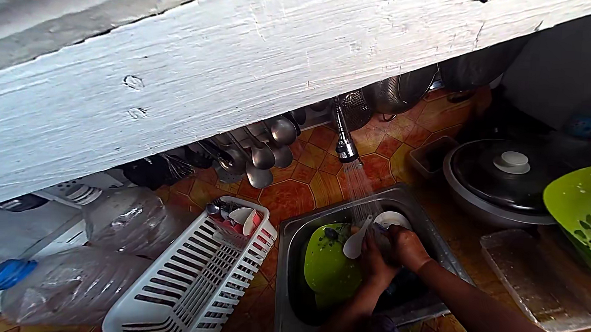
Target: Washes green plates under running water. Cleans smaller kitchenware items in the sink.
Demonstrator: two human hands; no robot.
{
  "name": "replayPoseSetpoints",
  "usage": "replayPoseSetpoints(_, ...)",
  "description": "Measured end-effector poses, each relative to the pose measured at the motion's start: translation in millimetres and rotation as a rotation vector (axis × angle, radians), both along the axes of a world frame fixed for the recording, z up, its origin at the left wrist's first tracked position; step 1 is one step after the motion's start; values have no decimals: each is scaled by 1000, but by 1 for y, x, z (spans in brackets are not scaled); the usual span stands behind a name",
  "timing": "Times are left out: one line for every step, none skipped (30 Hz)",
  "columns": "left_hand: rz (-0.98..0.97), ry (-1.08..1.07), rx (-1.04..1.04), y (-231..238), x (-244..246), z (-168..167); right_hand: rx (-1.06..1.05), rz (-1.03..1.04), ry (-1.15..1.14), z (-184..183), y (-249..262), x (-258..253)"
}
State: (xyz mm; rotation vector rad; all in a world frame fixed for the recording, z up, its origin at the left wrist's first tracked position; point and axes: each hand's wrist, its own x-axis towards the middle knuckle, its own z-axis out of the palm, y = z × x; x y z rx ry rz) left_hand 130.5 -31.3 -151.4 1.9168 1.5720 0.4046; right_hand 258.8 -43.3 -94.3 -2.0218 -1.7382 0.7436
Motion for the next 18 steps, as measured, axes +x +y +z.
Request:
replayPoseSetpoints(-20,-63,-17,1,-2,1,-13,-27,45,0,1,2)
replayPoseSetpoints(-40,-137,-27,3,-4,0,-11,-51,88,0,1,4)
replayPoseSetpoints(-52,-204,-40,5,-6,-1,1,-67,117,-1,1,4)
replayPoseSetpoints(-59,-253,-50,7,-8,-2,12,-77,139,-1,1,3)
replayPoseSetpoints(-64,-289,-60,8,-11,-4,17,-86,158,-1,1,2)
replayPoseSetpoints(-69,-321,-76,9,-14,-7,15,-97,172,0,1,2)
replayPoseSetpoints(-72,-355,-102,11,-16,-9,13,-110,184,0,2,2)
replayPoseSetpoints(-69,-387,-125,13,-17,-9,9,-117,184,1,4,2)
replayPoseSetpoints(-53,-423,-151,14,-17,-7,10,-115,175,2,6,3)
replayPoseSetpoints(-19,-469,-197,14,-16,-4,19,-104,163,2,7,2)
replayPoseSetpoints(35,-512,-269,15,-14,1,18,-85,151,3,7,2)
replayPoseSetpoints(97,-543,-364,16,-13,9,16,-62,137,4,6,1)
replayPoseSetpoints(149,-559,-431,18,-13,15,17,-39,120,5,5,-2)
replayPoseSetpoints(181,-562,-485,20,-12,18,31,-24,107,6,2,-5)
replayPoseSetpoints(200,-574,-543,21,-13,21,55,-22,101,6,0,-8)
replayPoseSetpoints(222,-592,-597,22,-13,24,78,-26,99,5,-1,-9)
replayPoseSetpoints(239,-605,-639,24,-13,28,95,-30,102,3,-2,-10)
replayPoseSetpoints(256,-607,-663,25,-13,32,100,-33,105,2,-1,-9)
